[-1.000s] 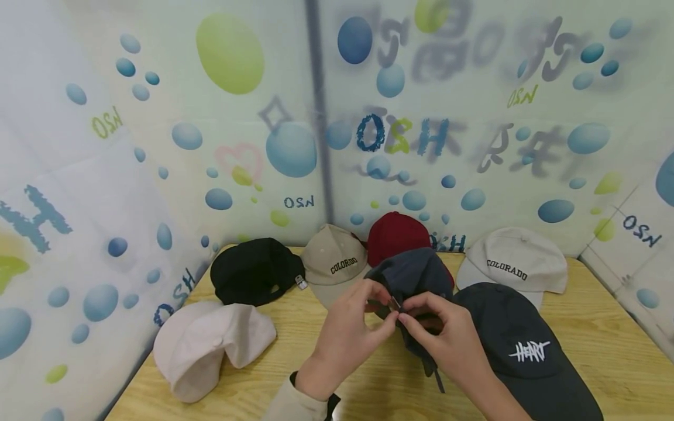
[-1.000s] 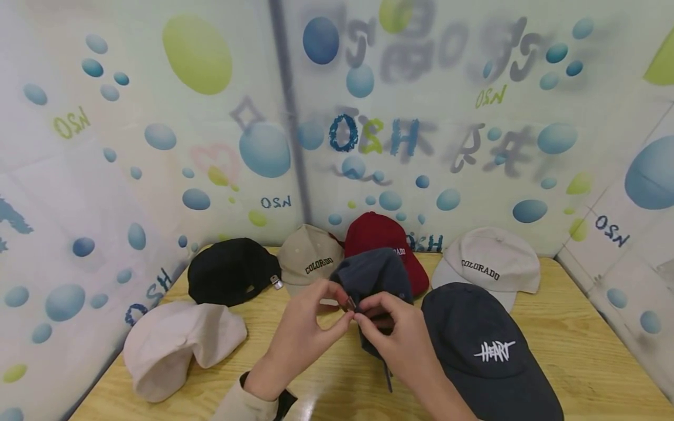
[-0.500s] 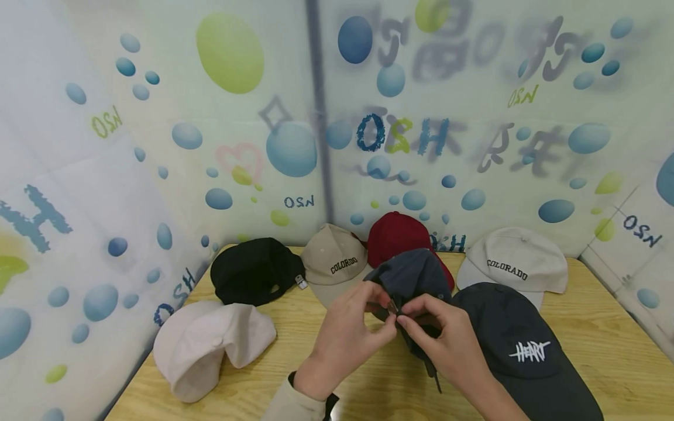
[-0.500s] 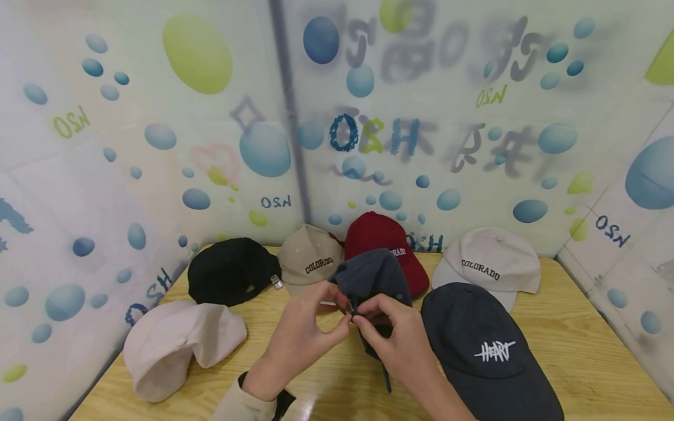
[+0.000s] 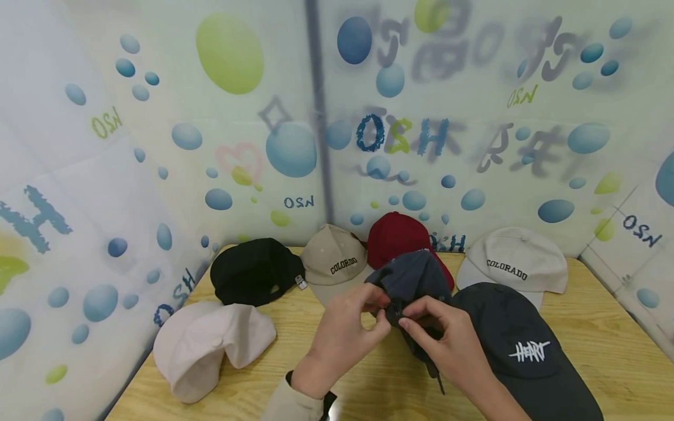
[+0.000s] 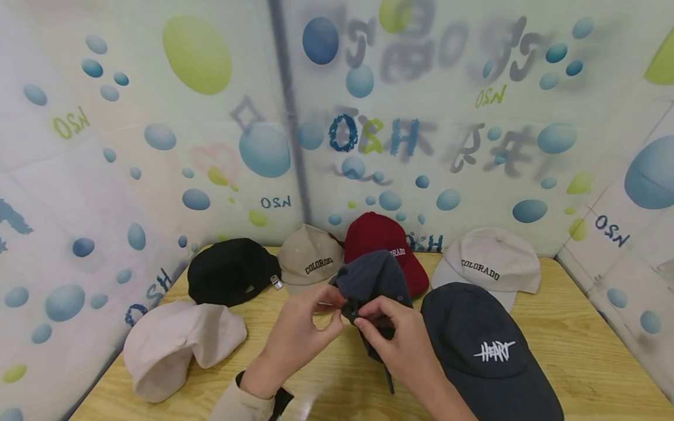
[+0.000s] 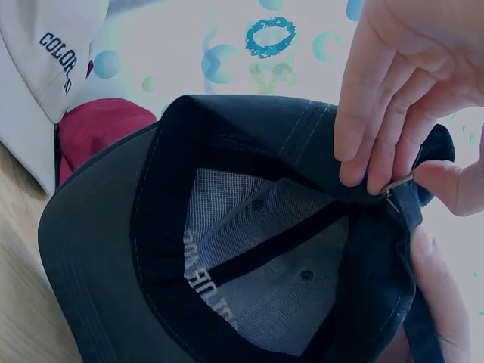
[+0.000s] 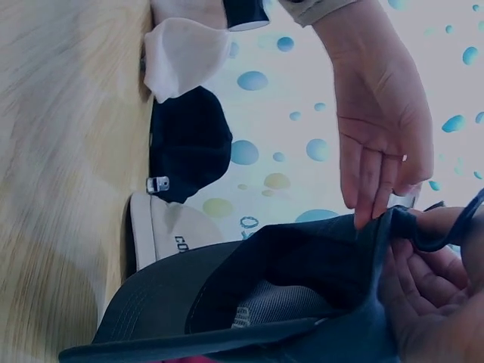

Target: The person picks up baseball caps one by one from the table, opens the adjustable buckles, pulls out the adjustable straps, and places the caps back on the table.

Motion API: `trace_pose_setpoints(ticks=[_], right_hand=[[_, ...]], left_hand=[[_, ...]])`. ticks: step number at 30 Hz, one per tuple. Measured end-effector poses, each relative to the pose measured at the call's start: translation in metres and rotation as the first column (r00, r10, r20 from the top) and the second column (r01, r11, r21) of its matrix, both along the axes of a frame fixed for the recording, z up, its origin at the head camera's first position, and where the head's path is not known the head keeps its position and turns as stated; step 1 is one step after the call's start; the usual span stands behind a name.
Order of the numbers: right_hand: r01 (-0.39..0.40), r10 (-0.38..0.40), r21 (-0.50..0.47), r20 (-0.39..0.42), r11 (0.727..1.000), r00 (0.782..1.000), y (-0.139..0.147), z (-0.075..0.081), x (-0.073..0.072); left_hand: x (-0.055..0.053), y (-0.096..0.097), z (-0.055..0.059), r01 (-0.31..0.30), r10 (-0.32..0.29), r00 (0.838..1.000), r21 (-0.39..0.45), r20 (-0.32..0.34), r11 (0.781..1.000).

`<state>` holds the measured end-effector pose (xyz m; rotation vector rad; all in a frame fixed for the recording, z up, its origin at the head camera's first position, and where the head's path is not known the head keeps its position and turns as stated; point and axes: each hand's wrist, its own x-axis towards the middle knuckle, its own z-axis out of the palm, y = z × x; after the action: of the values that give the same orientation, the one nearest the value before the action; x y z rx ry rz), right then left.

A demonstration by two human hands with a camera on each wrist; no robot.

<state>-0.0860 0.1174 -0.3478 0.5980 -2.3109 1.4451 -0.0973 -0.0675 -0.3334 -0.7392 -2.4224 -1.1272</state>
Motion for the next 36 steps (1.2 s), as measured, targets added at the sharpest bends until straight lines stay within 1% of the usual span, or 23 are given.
trace_pose_setpoints(ticks=[4,8,12,16,20,23,27,30,31,36], right_hand=[[-0.002,0.003,-0.023,0.059,1.0,0.998,0.0015,0.0012,0.0003],[0.01,-0.003,-0.049,0.141,0.999,0.99,0.0026,0.003,-0.0003],[0.027,-0.017,-0.056,0.174,0.998,0.985,0.0035,0.0038,-0.0017],[0.024,-0.014,-0.066,0.155,0.998,0.988,0.0041,0.0036,-0.002],[0.026,-0.017,-0.068,0.127,0.997,0.992,0.0046,0.0028,-0.0022],[0.033,-0.026,-0.066,0.113,0.997,0.993,0.005,0.002,-0.0025],[0.032,-0.025,-0.072,0.102,0.997,0.995,0.0055,0.0006,-0.0037],[0.023,-0.017,-0.073,0.078,0.997,0.997,0.006,-0.0006,-0.005],[0.02,-0.015,-0.072,0.068,0.997,0.998,0.0062,-0.0009,-0.0054],[-0.004,0.007,-0.076,0.036,0.997,0.999,0.0071,-0.0027,-0.0066]], left_hand=[[-0.001,-0.0004,0.0008,0.014,-0.014,1.0,0.007,0.017,1.0],[-0.0006,0.0001,0.0004,0.032,-0.033,0.999,0.023,0.033,0.999],[0.0001,0.001,0.0003,0.054,-0.056,0.997,0.047,0.046,0.997],[0.0004,0.0018,0.0009,0.082,-0.085,0.995,0.066,0.045,0.994],[0.0002,0.0016,0.0005,0.088,-0.089,0.996,0.06,0.011,0.994],[-0.0007,0.0009,-0.0005,0.067,-0.065,0.997,0.041,-0.039,0.997],[-0.0021,-0.0003,-0.0019,0.009,-0.008,0.996,0.006,-0.091,1.0],[-0.0026,-0.0007,-0.0026,-0.005,0.004,0.997,-0.013,-0.081,1.0],[-0.0028,-0.0006,-0.0026,0.002,-0.003,0.997,-0.017,-0.077,1.0],[-0.0034,0.0006,-0.0028,0.066,-0.066,0.998,-0.01,-0.017,0.998]])
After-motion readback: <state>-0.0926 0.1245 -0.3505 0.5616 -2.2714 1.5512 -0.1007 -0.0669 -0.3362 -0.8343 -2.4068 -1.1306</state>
